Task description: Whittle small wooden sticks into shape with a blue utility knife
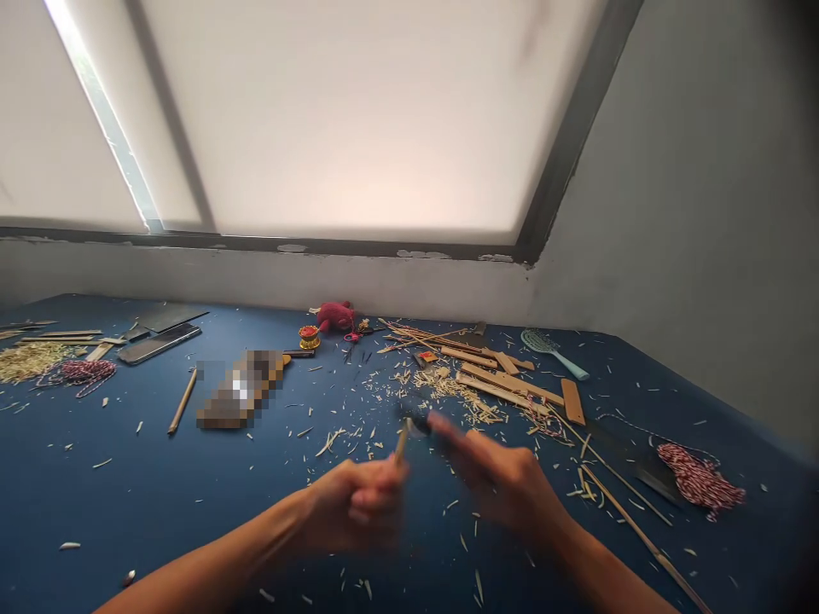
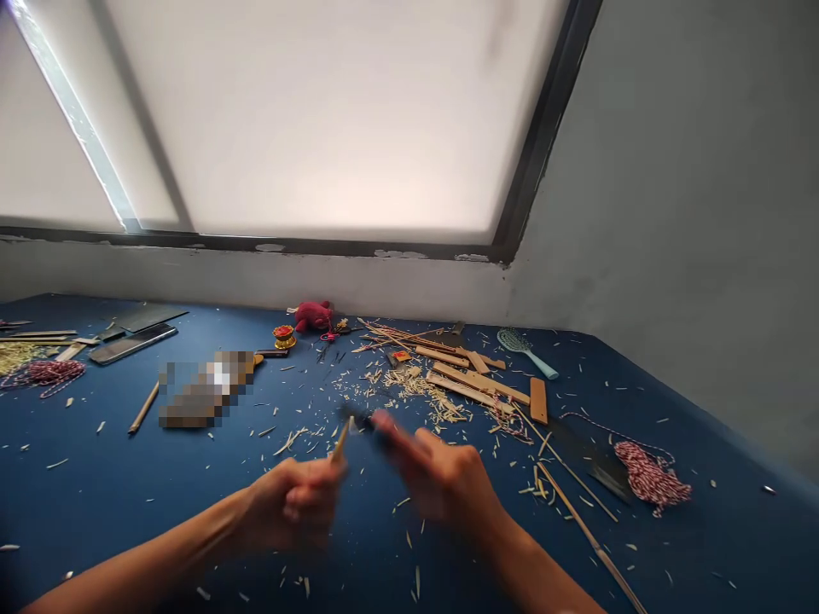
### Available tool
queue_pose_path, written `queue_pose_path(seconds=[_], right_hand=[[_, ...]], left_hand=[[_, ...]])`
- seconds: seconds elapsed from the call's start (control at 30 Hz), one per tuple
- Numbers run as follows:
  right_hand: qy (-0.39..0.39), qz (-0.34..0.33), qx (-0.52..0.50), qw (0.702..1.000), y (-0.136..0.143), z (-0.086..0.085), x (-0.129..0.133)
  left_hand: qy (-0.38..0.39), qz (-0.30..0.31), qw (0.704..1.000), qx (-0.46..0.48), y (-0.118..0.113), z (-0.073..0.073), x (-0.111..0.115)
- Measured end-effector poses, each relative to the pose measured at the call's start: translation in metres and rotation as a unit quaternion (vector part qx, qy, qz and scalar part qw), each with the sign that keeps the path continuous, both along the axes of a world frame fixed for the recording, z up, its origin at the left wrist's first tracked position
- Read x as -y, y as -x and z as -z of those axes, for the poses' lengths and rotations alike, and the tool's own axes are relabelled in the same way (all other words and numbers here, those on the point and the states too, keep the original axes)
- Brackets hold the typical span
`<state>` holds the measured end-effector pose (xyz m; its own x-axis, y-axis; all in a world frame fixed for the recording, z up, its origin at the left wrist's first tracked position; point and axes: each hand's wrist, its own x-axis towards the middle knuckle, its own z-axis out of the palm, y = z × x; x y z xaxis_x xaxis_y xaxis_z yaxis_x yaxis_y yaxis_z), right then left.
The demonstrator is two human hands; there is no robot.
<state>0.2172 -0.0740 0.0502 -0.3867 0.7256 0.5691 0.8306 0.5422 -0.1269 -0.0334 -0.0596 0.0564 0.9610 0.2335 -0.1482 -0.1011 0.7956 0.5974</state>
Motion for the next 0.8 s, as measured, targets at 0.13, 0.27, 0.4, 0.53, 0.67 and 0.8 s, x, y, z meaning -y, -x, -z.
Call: queue_pose_path(seconds=[0.13,0.27,0.4,0.53,0.67,0.8], right_hand=[[0.047,0.193,-0.098,0.975,-0.024,-0.014,-0.011],[0.069,0.143,-0.126,0.979,-0.014,-0.020,-0.004],[0.032,0.109,-0.115,0.987,-0.003,-0.017,0.003],[0.016,0.086,-0.119,0.989,-0.006,-0.009,0.007],[0.015,0.035,-0.094,0.995,-0.003,-0.002,0.012],[0.001,0.007,-0.059,0.998,0.006,0.003,0.016]], left_hand=[[-0.123,0.061,0.989,-0.046,-0.007,0.009,0.011],[-0.031,-0.124,0.992,-0.003,-0.013,0.015,-0.003],[-0.066,-0.201,0.977,-0.036,-0.017,0.014,-0.010],[-0.079,-0.229,0.967,-0.074,-0.017,0.014,-0.005],[-0.079,-0.219,0.970,-0.071,-0.015,0.013,-0.004],[-0.076,-0.221,0.971,-0.055,-0.015,0.013,-0.005]])
